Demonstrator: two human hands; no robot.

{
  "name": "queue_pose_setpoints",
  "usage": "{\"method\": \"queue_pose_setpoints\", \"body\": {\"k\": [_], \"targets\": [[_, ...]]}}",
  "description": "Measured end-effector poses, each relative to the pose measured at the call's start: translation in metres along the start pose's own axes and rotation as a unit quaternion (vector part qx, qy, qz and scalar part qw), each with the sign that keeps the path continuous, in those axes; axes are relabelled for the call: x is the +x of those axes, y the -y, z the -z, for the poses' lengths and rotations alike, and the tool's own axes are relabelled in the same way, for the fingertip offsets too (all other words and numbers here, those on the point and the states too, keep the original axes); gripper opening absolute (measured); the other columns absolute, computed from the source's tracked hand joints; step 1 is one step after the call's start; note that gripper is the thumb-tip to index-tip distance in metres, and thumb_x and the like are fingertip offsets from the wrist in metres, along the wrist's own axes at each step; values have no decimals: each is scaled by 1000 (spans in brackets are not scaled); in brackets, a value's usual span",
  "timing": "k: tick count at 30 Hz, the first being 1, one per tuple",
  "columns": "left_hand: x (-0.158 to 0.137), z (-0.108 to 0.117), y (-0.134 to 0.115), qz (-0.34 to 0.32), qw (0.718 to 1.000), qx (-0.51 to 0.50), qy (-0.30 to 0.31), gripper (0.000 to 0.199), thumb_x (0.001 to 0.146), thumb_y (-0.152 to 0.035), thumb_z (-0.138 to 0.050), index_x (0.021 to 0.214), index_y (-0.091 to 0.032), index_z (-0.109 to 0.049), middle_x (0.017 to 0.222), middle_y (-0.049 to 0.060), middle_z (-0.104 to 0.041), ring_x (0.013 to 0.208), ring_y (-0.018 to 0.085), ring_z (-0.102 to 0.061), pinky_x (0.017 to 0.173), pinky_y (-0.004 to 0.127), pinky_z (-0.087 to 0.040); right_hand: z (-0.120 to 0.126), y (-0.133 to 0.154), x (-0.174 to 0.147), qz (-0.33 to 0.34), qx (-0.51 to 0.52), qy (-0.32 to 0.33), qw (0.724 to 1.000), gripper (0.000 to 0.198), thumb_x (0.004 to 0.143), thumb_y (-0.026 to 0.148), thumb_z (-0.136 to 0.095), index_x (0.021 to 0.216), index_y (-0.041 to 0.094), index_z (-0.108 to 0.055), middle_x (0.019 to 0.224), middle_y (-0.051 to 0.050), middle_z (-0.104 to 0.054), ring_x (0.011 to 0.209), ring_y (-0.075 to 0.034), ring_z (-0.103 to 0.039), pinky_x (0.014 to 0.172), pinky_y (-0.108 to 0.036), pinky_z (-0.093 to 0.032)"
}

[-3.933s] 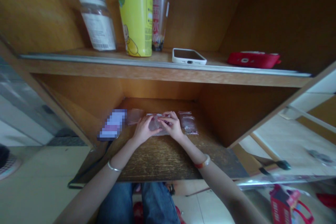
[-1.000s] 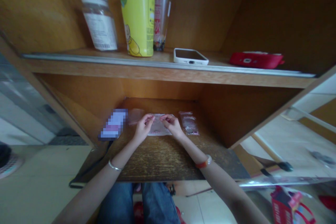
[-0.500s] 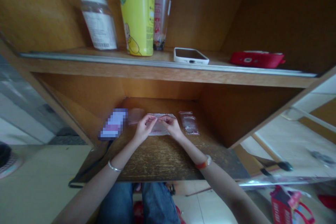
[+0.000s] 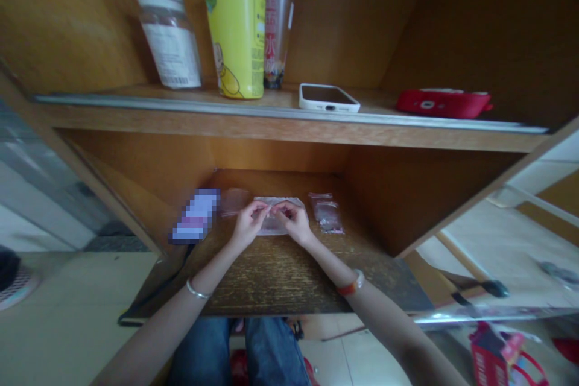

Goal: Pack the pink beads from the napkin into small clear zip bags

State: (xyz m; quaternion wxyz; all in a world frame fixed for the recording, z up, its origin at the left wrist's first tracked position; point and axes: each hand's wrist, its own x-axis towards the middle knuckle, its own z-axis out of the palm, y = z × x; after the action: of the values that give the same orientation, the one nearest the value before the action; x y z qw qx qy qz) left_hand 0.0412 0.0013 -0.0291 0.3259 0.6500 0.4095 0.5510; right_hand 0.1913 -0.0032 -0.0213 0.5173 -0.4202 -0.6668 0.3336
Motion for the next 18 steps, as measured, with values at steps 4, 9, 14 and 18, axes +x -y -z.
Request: {"method": "queue_pose_setpoints", "body": {"k": [4, 9, 14, 18], "targets": [[-1, 0, -1, 6, 1000, -11, -16, 20, 79, -35, -61, 80, -16, -66, 81, 5, -69, 78, 18, -64, 76, 30, -51, -1, -5, 1, 2, 21, 1, 1000, 18, 79, 35, -58, 79, 19, -67, 79, -4, -69, 74, -17, -61, 70, -28, -46], [-3, -3, -11, 45, 997, -67, -21, 24, 78, -36, -62, 83, -15, -70, 85, 7, -72, 79, 19, -66, 76, 31, -52, 2, -5, 4, -12, 33, -18, 999, 21, 74, 39, -64, 79, 18, -65, 80, -4, -68, 73, -16, -61, 68, -27, -46], [-1, -12, -16, 56, 994, -89, -21, 25, 77, -37, -63, 87, -16, -72, 92, 7, -73, 86, 21, -67, 83, 34, -52, 12, 2, 8, -15, 44, -20, 999, 20, 73, 38, -64, 77, 18, -67, 77, -3, -69, 68, -16, -62, 64, -26, -48], [4, -22, -22, 52, 995, -88, -16, 26, 78, -39, -61, 85, -16, -71, 89, 7, -73, 83, 20, -67, 79, 33, -53, 26, 8, 9, -34, 20, -16, 999, 22, 71, 39, -66, 74, 17, -70, 72, -5, -70, 60, -16, -60, 59, -27, -48]]}}
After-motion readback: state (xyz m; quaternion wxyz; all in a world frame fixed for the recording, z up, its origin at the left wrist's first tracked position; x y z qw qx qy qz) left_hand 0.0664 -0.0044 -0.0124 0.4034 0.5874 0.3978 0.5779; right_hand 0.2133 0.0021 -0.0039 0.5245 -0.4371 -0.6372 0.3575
